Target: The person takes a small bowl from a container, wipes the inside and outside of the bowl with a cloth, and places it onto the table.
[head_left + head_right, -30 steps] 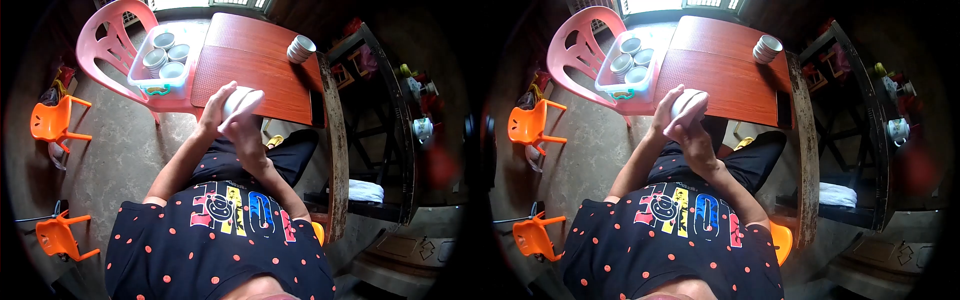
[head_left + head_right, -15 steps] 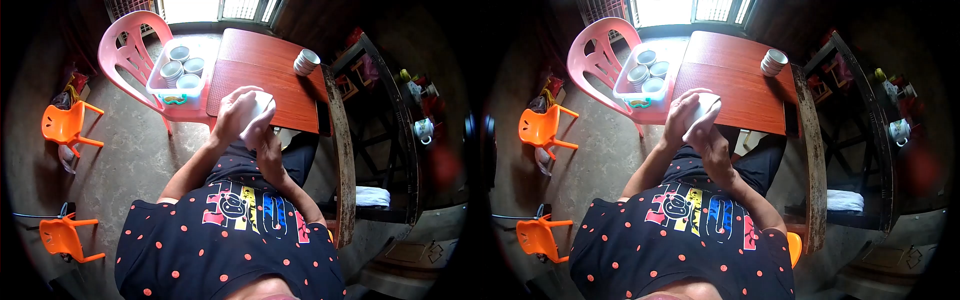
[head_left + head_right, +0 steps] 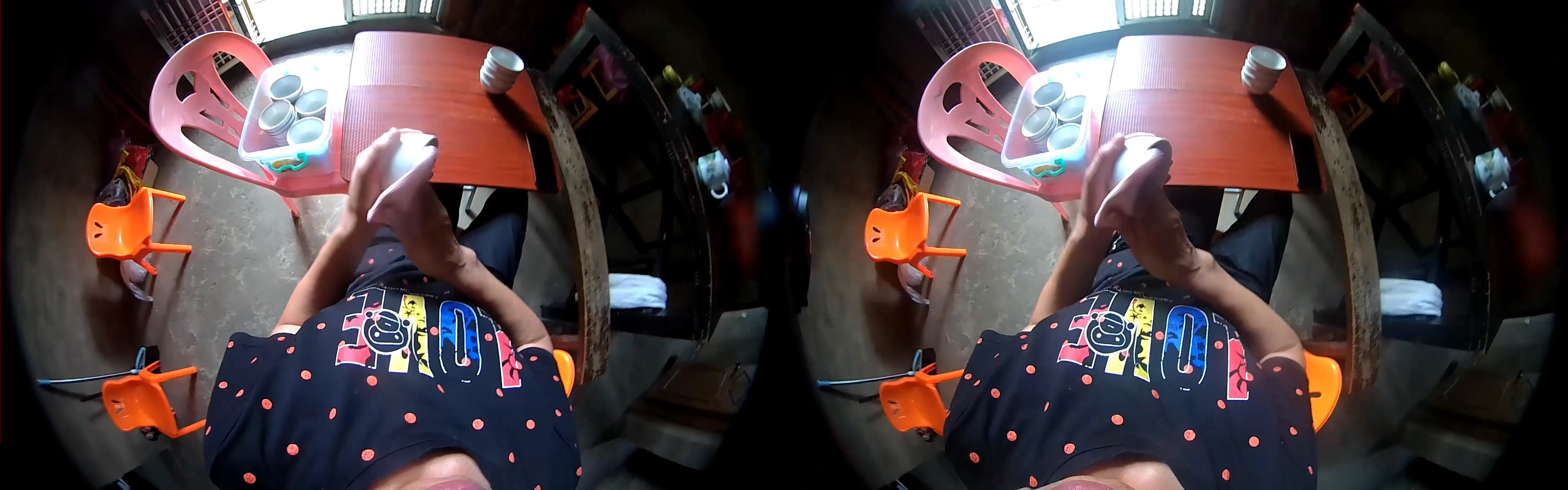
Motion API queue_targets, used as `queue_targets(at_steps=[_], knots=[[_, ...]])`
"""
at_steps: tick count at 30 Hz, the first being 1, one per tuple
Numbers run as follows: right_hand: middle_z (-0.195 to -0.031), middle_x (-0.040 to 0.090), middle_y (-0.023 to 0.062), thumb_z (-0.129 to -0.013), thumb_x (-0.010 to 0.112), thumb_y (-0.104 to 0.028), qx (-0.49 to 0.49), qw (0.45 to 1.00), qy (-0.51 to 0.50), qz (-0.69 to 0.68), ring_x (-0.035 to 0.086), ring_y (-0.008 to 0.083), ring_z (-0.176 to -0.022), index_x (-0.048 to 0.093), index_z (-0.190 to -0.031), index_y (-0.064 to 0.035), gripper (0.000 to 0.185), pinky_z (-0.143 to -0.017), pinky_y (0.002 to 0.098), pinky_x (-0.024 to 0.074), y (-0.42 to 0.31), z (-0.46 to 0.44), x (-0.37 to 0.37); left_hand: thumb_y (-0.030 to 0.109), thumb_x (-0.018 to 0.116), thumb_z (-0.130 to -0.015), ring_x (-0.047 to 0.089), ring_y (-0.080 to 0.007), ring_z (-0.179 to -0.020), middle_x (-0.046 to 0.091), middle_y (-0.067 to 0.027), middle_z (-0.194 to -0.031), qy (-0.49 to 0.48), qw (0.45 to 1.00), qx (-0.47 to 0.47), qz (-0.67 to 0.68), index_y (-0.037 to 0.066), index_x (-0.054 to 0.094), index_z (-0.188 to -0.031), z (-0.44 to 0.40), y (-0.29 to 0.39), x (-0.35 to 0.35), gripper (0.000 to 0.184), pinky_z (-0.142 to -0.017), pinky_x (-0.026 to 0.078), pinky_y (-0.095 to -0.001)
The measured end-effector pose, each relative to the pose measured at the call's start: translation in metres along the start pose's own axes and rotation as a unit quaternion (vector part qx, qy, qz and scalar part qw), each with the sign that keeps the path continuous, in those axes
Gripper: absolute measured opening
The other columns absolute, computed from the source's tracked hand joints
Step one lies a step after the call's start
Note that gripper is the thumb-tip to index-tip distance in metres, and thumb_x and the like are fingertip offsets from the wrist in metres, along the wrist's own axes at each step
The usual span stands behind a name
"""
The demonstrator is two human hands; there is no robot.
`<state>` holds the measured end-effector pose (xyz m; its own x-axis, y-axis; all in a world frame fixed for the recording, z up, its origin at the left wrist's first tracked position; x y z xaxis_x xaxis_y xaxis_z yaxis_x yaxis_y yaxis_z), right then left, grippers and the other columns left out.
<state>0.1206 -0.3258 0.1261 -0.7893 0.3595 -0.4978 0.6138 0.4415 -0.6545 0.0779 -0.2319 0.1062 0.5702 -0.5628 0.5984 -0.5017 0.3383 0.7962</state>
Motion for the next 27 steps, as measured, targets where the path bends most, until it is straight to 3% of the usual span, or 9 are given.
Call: queue_targets(at_steps=[2, 7, 10, 11, 14, 19, 21, 23, 27], knots=[[-0.113, 0.047, 0.0273, -0.083, 0.064, -0.016, -0.146, 0.954, -0.040, 0.260, 0.049, 0.0434, -0.102, 0.042, -0.121, 0.0070, 0.050, -0.094, 0.0495, 0.0399, -0.007, -0.001, 0.012, 0.031, 0.050, -0.093, 0.063, -0.0174, -0.075, 0.063, -0.0112, -0.086, 0.033, 0.990, -0.108, 0.088, 0.001, 0.059, -0.098, 0.009, 0.009, 0.004, 0.032, -0.066, 0.051, -0.0272], [-0.108, 0.052, 0.0219, -0.084, 0.064, -0.018, -0.006, 0.995, 0.008, 0.096, 0.053, 0.0347, -0.100, 0.047, -0.119, 0.0027, 0.044, -0.089, 0.0421, 0.0456, 0.011, 0.000, -0.001, 0.029, 0.051, -0.092, 0.062, -0.0153, -0.083, 0.063, -0.0095, -0.099, 0.027, 0.996, 0.044, -0.071, -0.002, 0.060, -0.103, -0.001, 0.007, 0.001, 0.035, -0.073, 0.050, -0.0257], [-0.110, 0.052, 0.0192, -0.086, 0.062, -0.018, 0.114, 0.972, 0.127, -0.162, 0.056, 0.0285, -0.099, 0.046, -0.118, 0.0022, 0.041, -0.082, 0.0368, 0.0490, 0.041, 0.006, 0.002, 0.024, 0.055, -0.088, 0.059, -0.0171, -0.099, 0.060, -0.0113, -0.111, -0.034, 0.804, 0.354, -0.477, -0.001, 0.059, -0.112, 0.013, 0.022, 0.027, 0.035, -0.087, 0.046, -0.0293], [-0.110, 0.053, 0.0181, -0.088, 0.060, -0.019, 0.177, 0.928, 0.156, -0.289, 0.056, 0.0263, -0.099, 0.046, -0.119, 0.0018, 0.040, -0.080, 0.0354, 0.0497, 0.058, 0.012, 0.005, 0.024, 0.060, -0.083, 0.055, -0.0231, -0.108, 0.056, -0.0149, -0.119, -0.014, 0.925, 0.237, -0.297, 0.001, 0.057, -0.116, 0.010, 0.013, 0.019, 0.041, -0.094, 0.043, -0.0309], [-0.111, 0.054, 0.0123, -0.095, 0.049, -0.030, 0.217, 0.886, 0.202, -0.358, 0.058, 0.0214, -0.101, 0.044, -0.121, -0.0002, 0.039, -0.080, 0.0309, 0.0497, 0.096, 0.015, -0.003, 0.027, 0.062, -0.082, 0.048, -0.0262, -0.118, 0.048, -0.0154, -0.129, -0.091, 0.877, 0.298, -0.366, 0.002, 0.054, -0.121, 0.006, 0.015, 0.018, 0.047, -0.098, 0.040, -0.0349], [-0.095, 0.055, 0.0056, -0.096, 0.046, -0.042, 0.198, 0.940, 0.251, -0.119, 0.056, 0.0138, -0.087, 0.048, -0.115, -0.0020, 0.044, -0.074, 0.0266, 0.0465, 0.081, 0.023, -0.029, 0.056, 0.056, -0.084, 0.048, -0.0259, -0.120, 0.043, -0.0135, -0.135, -0.101, 0.982, -0.074, -0.140, 0.006, 0.034, -0.139, -0.001, -0.031, 0.004, 0.078, -0.097, 0.042, -0.0405], [-0.088, 0.053, 0.0036, -0.097, 0.046, -0.043, 0.173, 0.941, 0.249, -0.153, 0.054, 0.0099, -0.078, 0.050, -0.110, -0.0032, 0.042, -0.066, 0.0236, 0.0442, 0.058, 0.024, -0.034, 0.057, 0.056, -0.084, 0.050, -0.0260, -0.117, 0.046, -0.0130, -0.132, -0.149, 0.956, -0.055, -0.245, 0.005, 0.034, -0.138, -0.003, -0.035, 0.009, 0.078, -0.095, 0.044, -0.0407], [-0.072, 0.050, -0.0006, -0.097, 0.045, -0.041, 0.144, 0.921, 0.283, -0.227, 0.046, 0.0043, -0.058, 0.052, -0.098, -0.0055, 0.036, -0.046, 0.0182, 0.0334, 0.025, 0.016, -0.039, 0.050, 0.068, -0.078, 0.052, -0.0247, -0.115, 0.050, -0.0120, -0.127, -0.112, 0.983, -0.145, 0.003, 0.003, 0.035, -0.137, 0.003, -0.039, 0.015, 0.082, -0.095, 0.045, -0.0403], [-0.055, 0.047, -0.0029, -0.096, 0.047, -0.040, 0.280, 0.877, 0.175, -0.350, 0.043, 0.0042, -0.043, 0.054, -0.094, -0.0026, 0.038, -0.038, 0.0171, 0.0329, 0.033, 0.025, -0.050, 0.019, 0.085, -0.061, 0.047, -0.0233, -0.120, 0.046, -0.0119, -0.133, -0.236, 0.961, -0.024, -0.142, 0.007, 0.039, -0.138, 0.006, -0.007, 0.023, 0.090, -0.102, 0.040, -0.0361]])
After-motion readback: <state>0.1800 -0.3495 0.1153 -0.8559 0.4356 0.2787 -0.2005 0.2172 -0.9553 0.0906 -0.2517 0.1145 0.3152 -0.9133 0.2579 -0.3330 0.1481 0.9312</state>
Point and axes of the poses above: each hand's wrist, its own z-axis away from the middle knuckle, its own x-axis out of the palm, y = z × x, the point moved 6 cm from there along -z, towards the middle knuckle
